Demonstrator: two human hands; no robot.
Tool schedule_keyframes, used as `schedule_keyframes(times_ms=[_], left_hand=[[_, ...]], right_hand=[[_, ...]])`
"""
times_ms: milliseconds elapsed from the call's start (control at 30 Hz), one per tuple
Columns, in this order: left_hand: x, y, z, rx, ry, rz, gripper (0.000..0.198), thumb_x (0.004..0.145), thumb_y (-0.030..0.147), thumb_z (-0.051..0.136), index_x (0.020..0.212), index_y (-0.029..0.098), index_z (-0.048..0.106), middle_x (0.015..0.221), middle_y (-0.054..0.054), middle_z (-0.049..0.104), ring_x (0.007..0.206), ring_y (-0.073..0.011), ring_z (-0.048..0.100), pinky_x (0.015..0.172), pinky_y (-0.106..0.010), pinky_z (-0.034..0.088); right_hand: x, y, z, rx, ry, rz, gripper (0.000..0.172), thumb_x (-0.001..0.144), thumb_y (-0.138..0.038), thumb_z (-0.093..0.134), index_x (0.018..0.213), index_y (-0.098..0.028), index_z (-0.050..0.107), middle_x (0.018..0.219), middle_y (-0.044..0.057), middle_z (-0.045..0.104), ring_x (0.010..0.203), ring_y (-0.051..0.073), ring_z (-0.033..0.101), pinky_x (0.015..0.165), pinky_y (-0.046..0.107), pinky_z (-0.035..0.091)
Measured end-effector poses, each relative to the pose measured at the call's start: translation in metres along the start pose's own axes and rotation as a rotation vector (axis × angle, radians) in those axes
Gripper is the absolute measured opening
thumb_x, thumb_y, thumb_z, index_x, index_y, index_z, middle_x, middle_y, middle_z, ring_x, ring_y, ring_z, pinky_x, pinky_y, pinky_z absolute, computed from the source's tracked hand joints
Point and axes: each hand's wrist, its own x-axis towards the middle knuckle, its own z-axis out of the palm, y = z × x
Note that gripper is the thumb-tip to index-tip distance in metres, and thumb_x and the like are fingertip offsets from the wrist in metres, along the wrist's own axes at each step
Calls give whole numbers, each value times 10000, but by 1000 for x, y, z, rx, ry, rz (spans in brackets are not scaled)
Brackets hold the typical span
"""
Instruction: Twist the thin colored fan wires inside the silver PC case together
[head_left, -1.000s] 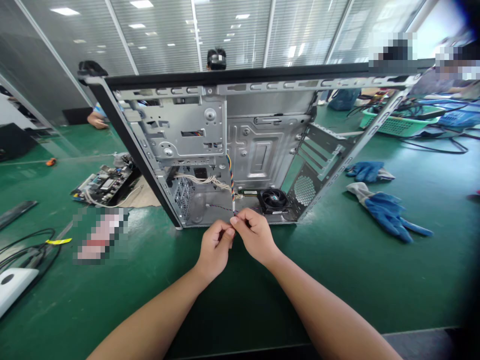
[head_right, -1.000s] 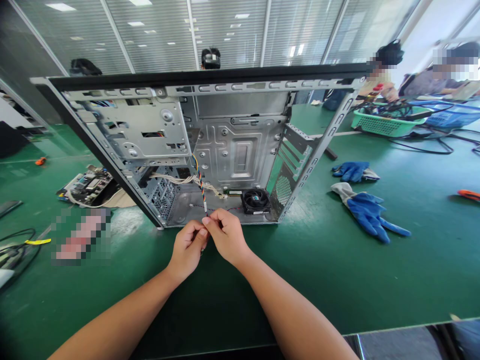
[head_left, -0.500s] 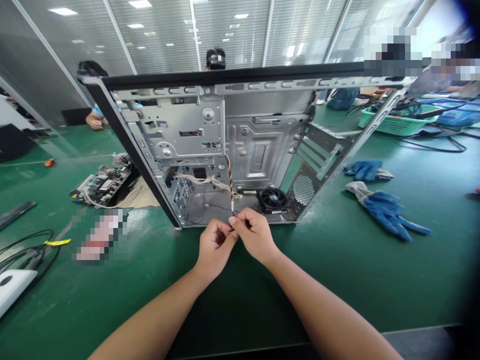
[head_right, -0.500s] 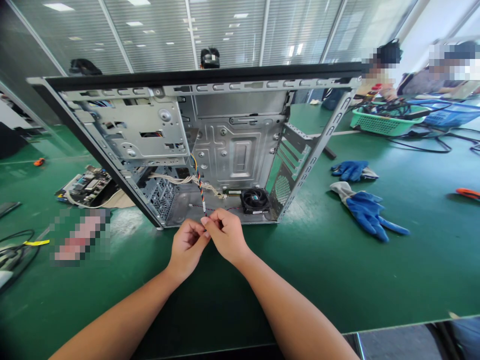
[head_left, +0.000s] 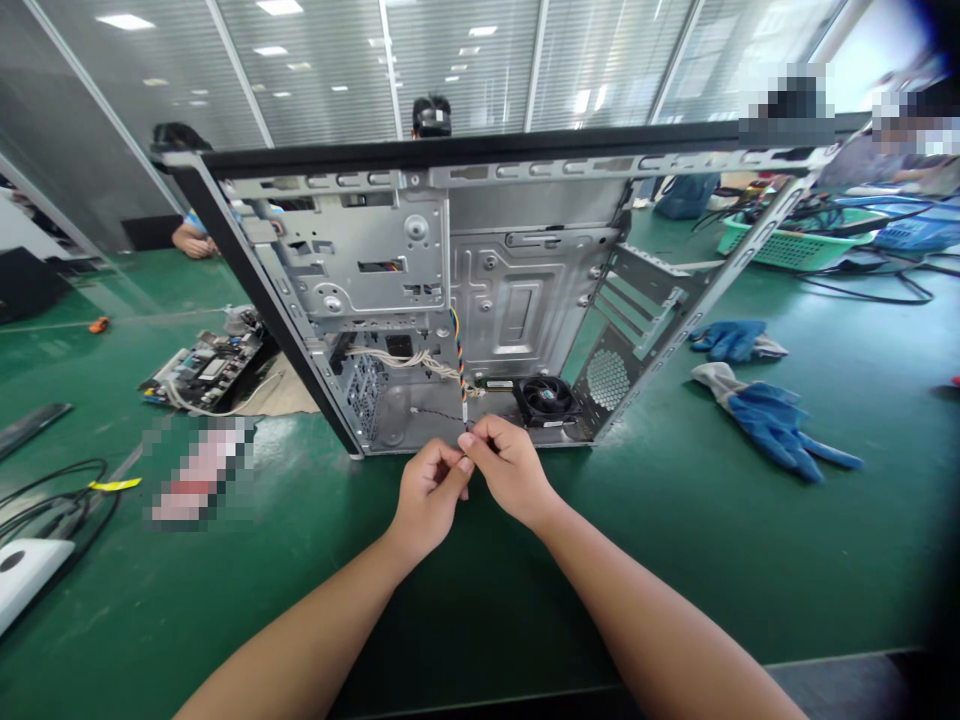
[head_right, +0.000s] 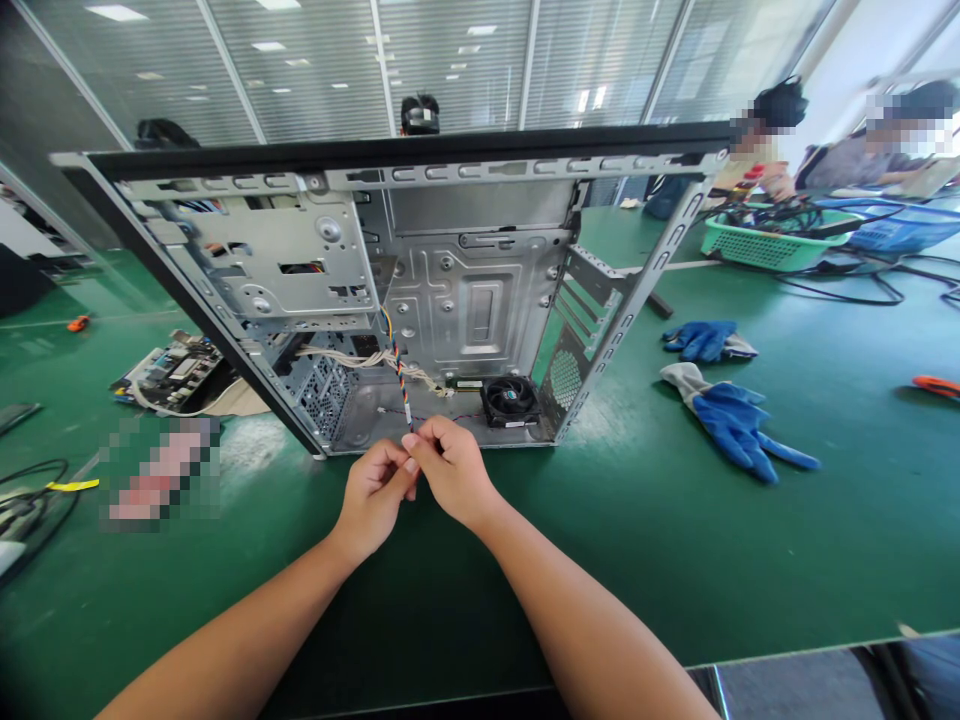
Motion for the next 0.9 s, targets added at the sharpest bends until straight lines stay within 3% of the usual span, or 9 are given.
schedule_keyframes(times_ms=[300, 567, 900], left_hand=[[0, -3, -1, -33, -27, 0, 266, 862, 357, 594, 712, 176, 469, 536, 62, 455, 473, -76, 392, 479, -207, 297], [-3, -6, 2, 6, 53, 70, 248, 849, 322, 609, 699, 169, 483, 588, 53, 408, 532, -83, 343, 515, -218, 283], [-5, -6, 2, 22, 66, 69, 252, 851, 338, 606, 698, 169, 500, 570, 51, 426, 503, -80, 365, 495, -218, 284]], right_hand=[[0, 0, 1, 38, 6, -5, 294, 839, -307, 558, 593, -203, 437, 546, -53, 416, 530, 102, 384, 509, 240, 321], [-1, -3, 1, 73, -32, 31, 261, 848, -314, 559, 623, -204, 486, 550, -24, 572, 529, 115, 460, 551, 260, 375], [0, -1, 1, 37, -16, 20, 282, 833, -322, 567, 600, -200, 466, 538, -46, 437, 526, 104, 378, 509, 245, 328]])
